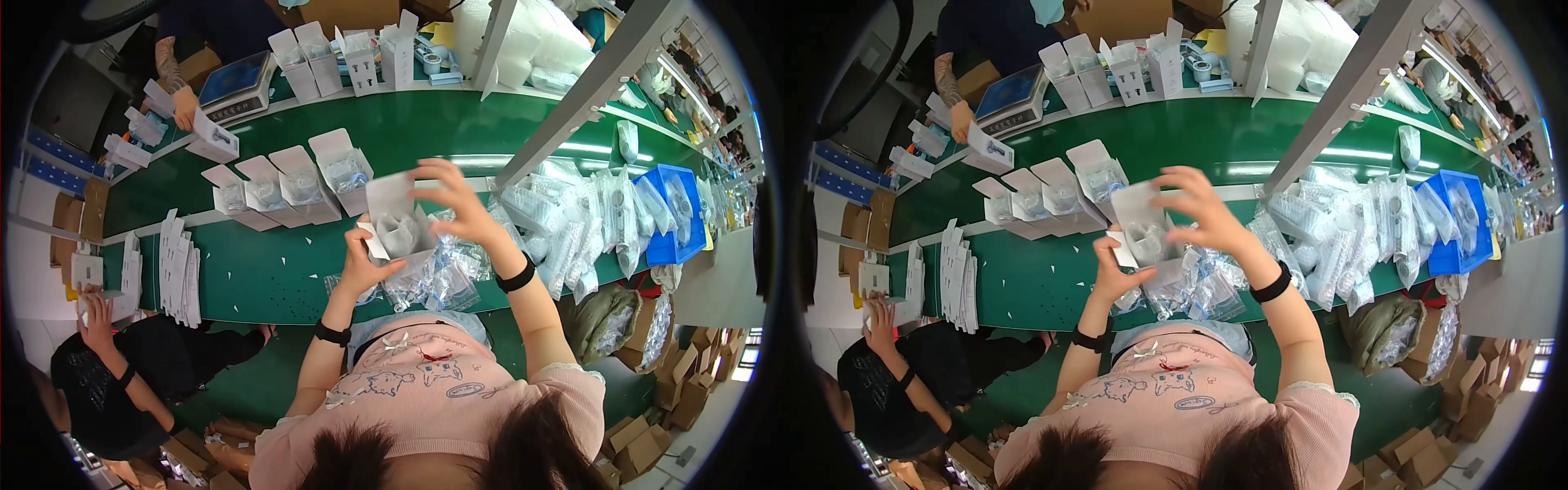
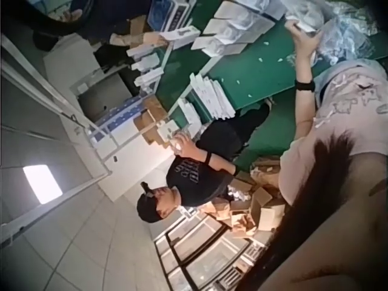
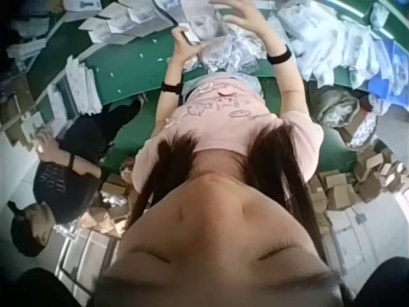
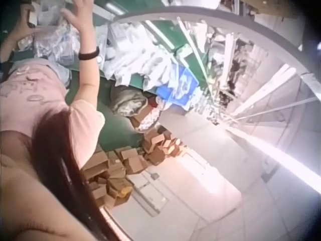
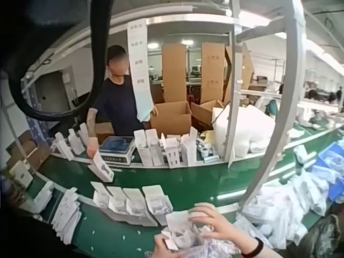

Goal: The person packages items by hand, placing a bubble-wrapped device, a small plastic bag, and a white cable into a white box. They repeat this process multiple times, occasionally moving items on the table to reach more boxes.

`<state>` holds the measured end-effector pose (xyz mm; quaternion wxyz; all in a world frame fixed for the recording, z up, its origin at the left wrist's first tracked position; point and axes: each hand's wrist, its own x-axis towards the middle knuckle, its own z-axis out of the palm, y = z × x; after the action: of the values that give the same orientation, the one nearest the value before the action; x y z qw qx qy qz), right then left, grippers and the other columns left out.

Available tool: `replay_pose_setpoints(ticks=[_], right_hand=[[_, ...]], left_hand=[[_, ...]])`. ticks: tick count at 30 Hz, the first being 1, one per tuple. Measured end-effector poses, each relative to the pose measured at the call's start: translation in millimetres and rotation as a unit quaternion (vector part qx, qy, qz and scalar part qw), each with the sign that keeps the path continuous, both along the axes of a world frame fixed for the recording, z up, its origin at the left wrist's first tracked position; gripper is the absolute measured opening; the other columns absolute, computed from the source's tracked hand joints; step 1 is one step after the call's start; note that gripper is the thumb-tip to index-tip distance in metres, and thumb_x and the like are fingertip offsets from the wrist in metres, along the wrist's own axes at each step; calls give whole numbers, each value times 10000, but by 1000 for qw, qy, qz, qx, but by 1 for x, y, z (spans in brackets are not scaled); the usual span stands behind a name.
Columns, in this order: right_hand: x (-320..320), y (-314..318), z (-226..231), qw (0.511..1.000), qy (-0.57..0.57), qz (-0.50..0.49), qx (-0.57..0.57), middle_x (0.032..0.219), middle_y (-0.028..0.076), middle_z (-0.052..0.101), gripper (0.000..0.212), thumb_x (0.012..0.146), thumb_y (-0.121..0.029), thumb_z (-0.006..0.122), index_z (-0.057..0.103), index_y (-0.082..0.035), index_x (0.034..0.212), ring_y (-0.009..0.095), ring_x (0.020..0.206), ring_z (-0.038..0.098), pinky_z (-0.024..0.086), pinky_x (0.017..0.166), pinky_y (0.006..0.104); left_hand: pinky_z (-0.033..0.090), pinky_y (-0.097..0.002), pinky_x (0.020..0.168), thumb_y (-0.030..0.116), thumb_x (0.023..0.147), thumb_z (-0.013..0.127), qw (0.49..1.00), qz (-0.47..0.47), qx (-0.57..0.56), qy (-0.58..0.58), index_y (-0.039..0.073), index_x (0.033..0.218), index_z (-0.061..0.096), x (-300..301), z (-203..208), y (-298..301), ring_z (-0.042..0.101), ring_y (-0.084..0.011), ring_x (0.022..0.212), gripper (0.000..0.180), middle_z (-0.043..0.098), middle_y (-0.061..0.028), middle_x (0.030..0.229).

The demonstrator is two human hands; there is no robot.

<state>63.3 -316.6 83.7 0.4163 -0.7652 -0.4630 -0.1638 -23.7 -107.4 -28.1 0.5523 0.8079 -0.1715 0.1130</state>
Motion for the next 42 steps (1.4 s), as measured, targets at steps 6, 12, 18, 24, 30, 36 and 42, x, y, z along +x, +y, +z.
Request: replay_pose_setpoints(ticks=[6, 12, 18, 24, 30, 36, 42], right_hand=[[-5, -38, -169, 900, 237, -305, -202, 1053, 120, 516, 350, 670, -167, 655, 586, -83, 1003, 336, 1034, 421, 381, 860, 393], [-5, -45, -202, 879, 287, -287, -249, 1000, 124, 531, 369, 636, -113, 657, 566, -83, 992, 329, 984, 441, 399, 824, 396], [-1, -54, -170, 870, 399, -279, -80, 1024, 101, 511, 362, 624, -28, 638, 547, -61, 972, 208, 923, 486, 436, 723, 306], [-39, -16, -67, 802, 474, -162, 326, 935, 79, 521, 353, 650, 58, 601, 533, -62, 975, 129, 862, 504, 432, 675, 253], [-62, 18, -65, 955, 260, -68, 124, 984, 80, 486, 368, 668, -18, 634, 539, -99, 1015, 199, 980, 495, 416, 810, 335], [-63, 27, -57, 977, 0, -35, -209, 1064, 92, 467, 458, 616, -193, 707, 536, -116, 1034, 259, 1121, 392, 277, 955, 461], [-59, 8, -90, 985, 168, -41, -13, 1162, 107, 435, 622, 571, -205, 747, 478, -83, 1119, 256, 1205, 293, 245, 986, 448]], left_hand=[[371, -408, 869, 141, 569, 776, 999, 42, -18, -20, 68, 1020, 276, -15, -12, -8, 450, -325, 1050, 678, 354, -250, 1193], [388, -372, 841, 103, 594, 739, 994, 77, 81, -4, 55, 927, 435, -8, 31, -8, 461, -331, 1037, 453, 358, -208, 1219], [431, -311, 701, 36, 596, 689, 991, 114, 52, 39, 24, 678, 526, -8, 36, -12, 545, -282, 862, 183, 479, -172, 1112], [380, -236, 552, -6, 595, 657, 986, 149, -3, 80, -8, 616, 528, 2, 39, -5, 534, -148, 654, 130, 552, -74, 800], [340, -229, 462, 25, 591, 658, 976, 147, -30, 157, -27, 602, 523, 13, 36, -2, 458, -102, 507, 145, 611, -73, 769], [325, -234, 450, 24, 613, 656, 973, 144, -99, 151, -23, 630, 534, 10, 26, 0, 431, -90, 496, 132, 582, -62, 707], [309, -241, 438, 28, 641, 658, 964, 204, -106, 132, -27, 636, 520, 6, 20, -3, 414, -84, 484, 149, 552, -42, 654]])
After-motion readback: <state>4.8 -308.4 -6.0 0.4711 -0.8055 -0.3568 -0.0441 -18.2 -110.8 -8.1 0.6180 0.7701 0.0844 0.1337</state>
